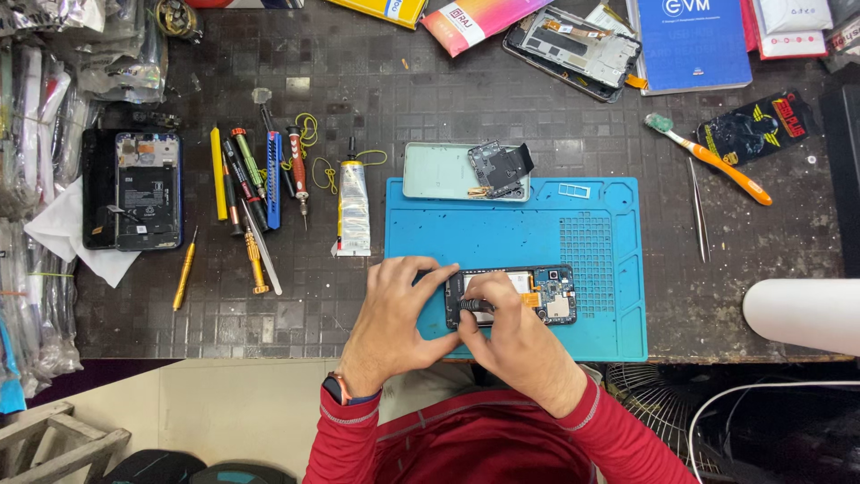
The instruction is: The person disassembles a smartphone by removing the back cover, unscrewing internal components, and detaching the battery and camera module. They then clean the interior with a toothbrush and liquid before reassembling the device.
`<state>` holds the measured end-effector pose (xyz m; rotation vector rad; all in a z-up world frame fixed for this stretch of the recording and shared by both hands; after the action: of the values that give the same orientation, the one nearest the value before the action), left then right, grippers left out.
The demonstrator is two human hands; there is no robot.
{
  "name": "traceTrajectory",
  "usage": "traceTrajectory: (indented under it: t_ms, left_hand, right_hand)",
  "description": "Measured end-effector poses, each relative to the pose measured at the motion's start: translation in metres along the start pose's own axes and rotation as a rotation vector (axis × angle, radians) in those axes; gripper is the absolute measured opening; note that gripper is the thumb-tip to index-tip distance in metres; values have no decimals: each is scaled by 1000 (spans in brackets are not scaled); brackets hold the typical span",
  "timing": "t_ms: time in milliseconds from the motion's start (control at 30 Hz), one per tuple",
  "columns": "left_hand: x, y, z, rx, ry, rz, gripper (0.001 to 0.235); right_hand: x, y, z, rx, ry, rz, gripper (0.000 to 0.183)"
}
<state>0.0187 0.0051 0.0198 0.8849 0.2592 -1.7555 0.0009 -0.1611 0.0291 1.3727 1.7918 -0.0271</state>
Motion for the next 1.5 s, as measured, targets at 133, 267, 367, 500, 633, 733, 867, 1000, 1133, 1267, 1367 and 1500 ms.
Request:
traceTrajectory:
  t_ms: [133,267,367,500,633,733,867,1000,1133,1267,1367,1500]
  left_hand:
    - [0,0,-2,3,-7,0,71]
    - [0,0,-2,4,-9,14,69]
    - [-1,0,-2,2,-13,12,69]
    - [-1,1,-2,7,-8,15,70]
    - [-1,1,-1,6,-6,15,70]
    - [-1,1,-1,10,0,20,70]
    - [0,0,-2,9,1,16,69]
    - [0,0,-2,3,0,18,68]
    - [1,1,-2,2,6,10,68]
    - [0,0,-2,-6,8,8,66]
    - [0,0,-2,-4,0,19,68]
    - [1,-1,-3,0,7,9,68]
  right_hand:
    - [-3,7,-3,3,13,-38,53]
    - [-5,9,0,20,9,-95,52]
    - [-4,8,3,28,53,-102,51]
    - [-3,6,6,47,130,-101,51]
    - [-2,5,6,61,135,-102,51]
    - [-3,5,7,65,133,-102,51]
    - [-4,7,5,57,115,-103,51]
    - [-4,10,-2,35,94,-129,52]
    - [-5,12,-11,-38,6,-138,49]
    - [-4,15,-8,43,69,-167,48]
    - [-6,18,-7,96,105,-192,45]
    - [-12,25,-15,-23,33,-215,39]
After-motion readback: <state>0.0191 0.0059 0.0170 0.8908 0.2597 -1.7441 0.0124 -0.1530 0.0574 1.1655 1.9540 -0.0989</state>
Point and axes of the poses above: each hand's wrist, its own y-axis towards the middle knuckle, its own x-axis out of the palm, z = x × y, the point moved 4 cm from there along y, towards the middle knuckle, and after that the axes turned 3 degrees about -y, right-handed, at the moved point
